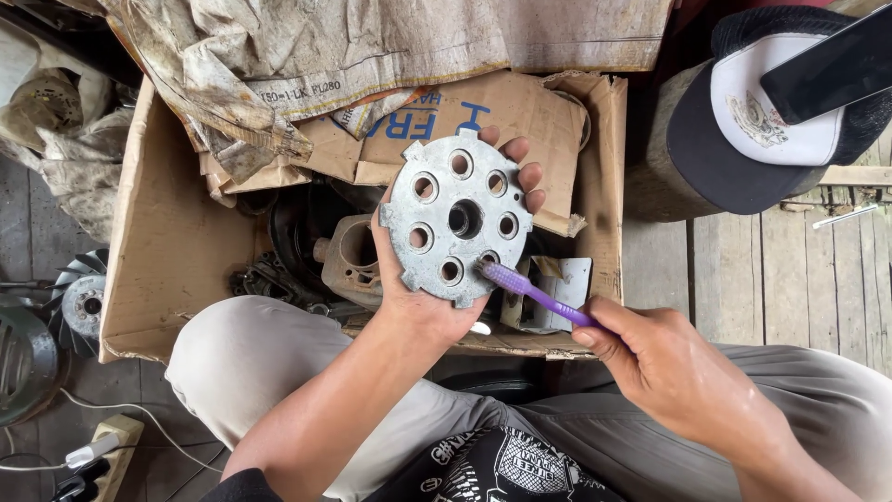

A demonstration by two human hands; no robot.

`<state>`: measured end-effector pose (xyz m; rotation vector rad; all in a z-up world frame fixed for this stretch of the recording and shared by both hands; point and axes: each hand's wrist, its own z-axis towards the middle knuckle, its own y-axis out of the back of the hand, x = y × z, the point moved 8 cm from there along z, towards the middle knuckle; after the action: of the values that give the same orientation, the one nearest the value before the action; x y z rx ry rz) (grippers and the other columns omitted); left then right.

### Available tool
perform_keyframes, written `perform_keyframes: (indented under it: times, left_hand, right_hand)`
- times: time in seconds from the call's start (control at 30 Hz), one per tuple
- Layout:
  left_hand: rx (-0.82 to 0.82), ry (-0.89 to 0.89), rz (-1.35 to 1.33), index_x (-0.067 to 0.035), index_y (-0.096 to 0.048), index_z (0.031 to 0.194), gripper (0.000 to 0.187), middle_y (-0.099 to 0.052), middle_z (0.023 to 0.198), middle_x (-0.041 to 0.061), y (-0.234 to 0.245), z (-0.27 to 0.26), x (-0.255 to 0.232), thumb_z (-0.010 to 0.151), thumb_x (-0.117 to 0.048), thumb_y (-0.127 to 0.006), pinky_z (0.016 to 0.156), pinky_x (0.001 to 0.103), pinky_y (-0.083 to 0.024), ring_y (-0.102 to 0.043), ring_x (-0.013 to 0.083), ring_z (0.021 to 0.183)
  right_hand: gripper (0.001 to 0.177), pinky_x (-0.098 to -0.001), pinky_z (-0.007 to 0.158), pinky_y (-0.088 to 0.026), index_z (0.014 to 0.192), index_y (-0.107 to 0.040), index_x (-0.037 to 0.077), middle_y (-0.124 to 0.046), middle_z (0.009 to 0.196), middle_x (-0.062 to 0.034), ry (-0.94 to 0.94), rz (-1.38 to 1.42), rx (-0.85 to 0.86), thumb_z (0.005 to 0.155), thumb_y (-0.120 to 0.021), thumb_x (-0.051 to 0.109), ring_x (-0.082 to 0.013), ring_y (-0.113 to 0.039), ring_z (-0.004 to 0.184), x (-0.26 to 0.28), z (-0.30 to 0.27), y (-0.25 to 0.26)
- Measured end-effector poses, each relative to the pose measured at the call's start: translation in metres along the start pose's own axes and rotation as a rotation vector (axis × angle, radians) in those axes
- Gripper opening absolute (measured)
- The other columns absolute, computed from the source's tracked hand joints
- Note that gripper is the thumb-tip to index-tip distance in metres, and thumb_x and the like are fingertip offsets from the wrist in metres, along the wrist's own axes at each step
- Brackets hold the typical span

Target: The person holds a circular metal part with multiple holes and scrubs its surfaces using a purple toothbrush. They rotate the part to clean different areas, including the central hub and the outer rim, while sitting on the floor next to a cardboard box filled with other metal components.

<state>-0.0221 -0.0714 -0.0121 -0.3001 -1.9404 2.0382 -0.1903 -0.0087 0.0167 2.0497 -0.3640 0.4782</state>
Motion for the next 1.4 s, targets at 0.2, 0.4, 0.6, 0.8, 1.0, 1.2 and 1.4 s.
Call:
perform_keyframes:
  times: [0.2,0.4,0.6,0.8,1.0,1.2,1.4]
  left_hand:
    - [0.006,0.01,0.001,-0.004,-0.047,0.151,0.069,-0.055,0.147,0.018,0.0,0.004,0.0,0.096,-0.044,-0.062,0.122,0.045,-0.047,-0.056,0.032,0.134]
    - [0.003,0.028,0.0,-0.005,-0.047,0.151,0.07,-0.055,0.147,0.018,0.002,0.003,0.001,0.095,-0.045,-0.062,0.121,0.044,-0.047,-0.056,0.0315,0.134]
    - [0.008,0.039,0.0,-0.005,-0.047,0.151,0.071,-0.055,0.146,0.017,0.002,0.002,0.003,0.094,-0.045,-0.063,0.121,0.044,-0.047,-0.056,0.031,0.134]
    - [0.001,0.04,0.0,-0.006,-0.047,0.151,0.072,-0.055,0.146,0.017,0.005,0.001,0.005,0.094,-0.046,-0.063,0.12,0.044,-0.047,-0.056,0.0305,0.133]
    - [0.003,0.029,0.002,-0.007,-0.047,0.151,0.072,-0.055,0.146,0.016,0.006,0.001,0.006,0.093,-0.046,-0.064,0.12,0.044,-0.048,-0.055,0.03,0.133]
    - [-0.004,0.018,0.008,-0.007,-0.046,0.151,0.073,-0.055,0.145,0.016,0.007,-0.001,0.004,0.092,-0.047,-0.065,0.119,0.044,-0.048,-0.055,0.0295,0.133]
    - [-0.011,0.0,0.016,-0.005,-0.047,0.15,0.074,-0.055,0.145,0.018,0.011,0.0,0.003,0.092,-0.048,-0.065,0.121,0.046,-0.047,-0.055,0.0316,0.133]
  right_hand:
    - [0.028,-0.0345,0.034,-0.039,0.084,-0.063,0.011,-0.065,0.046,-0.0051,0.003,-0.069,0.007,0.101,-0.054,0.031,-0.018,-0.051,0.029,-0.019,0.009,-0.018]
    - [0.03,-0.0337,0.032,-0.038,0.077,-0.063,0.01,-0.063,0.043,-0.0029,0.107,0.07,0.065,0.101,-0.057,0.028,-0.0167,-0.05,0.028,-0.015,0.006,-0.027]
    - [0.032,-0.032,0.029,-0.039,0.082,-0.063,0.01,-0.062,0.043,-0.0029,0.025,-0.039,0.015,0.103,-0.052,0.031,-0.0135,-0.051,0.026,-0.021,0.01,-0.023]
    - [0.03,-0.0358,0.034,-0.039,0.078,-0.062,0.012,-0.063,0.045,-0.0029,0.12,-0.003,0.035,0.1,-0.056,0.033,-0.0179,-0.051,0.029,-0.011,0.005,-0.018]
    - [0.031,-0.0336,0.031,-0.039,0.08,-0.063,0.013,-0.064,0.043,-0.0018,0.056,-0.047,0.038,0.101,-0.054,0.034,-0.014,-0.051,0.026,-0.01,0.003,-0.021]
    - [0.031,-0.0346,0.033,-0.038,0.077,-0.063,0.013,-0.063,0.042,-0.001,0.087,-0.049,0.018,0.099,-0.057,0.034,-0.0148,-0.049,0.027,-0.007,0.003,-0.012]
    - [0.03,-0.0347,0.034,-0.04,0.08,-0.062,0.011,-0.066,0.046,-0.0042,0.065,-0.03,0.052,0.101,-0.056,0.032,-0.0174,-0.051,0.03,-0.003,0.0,-0.018]
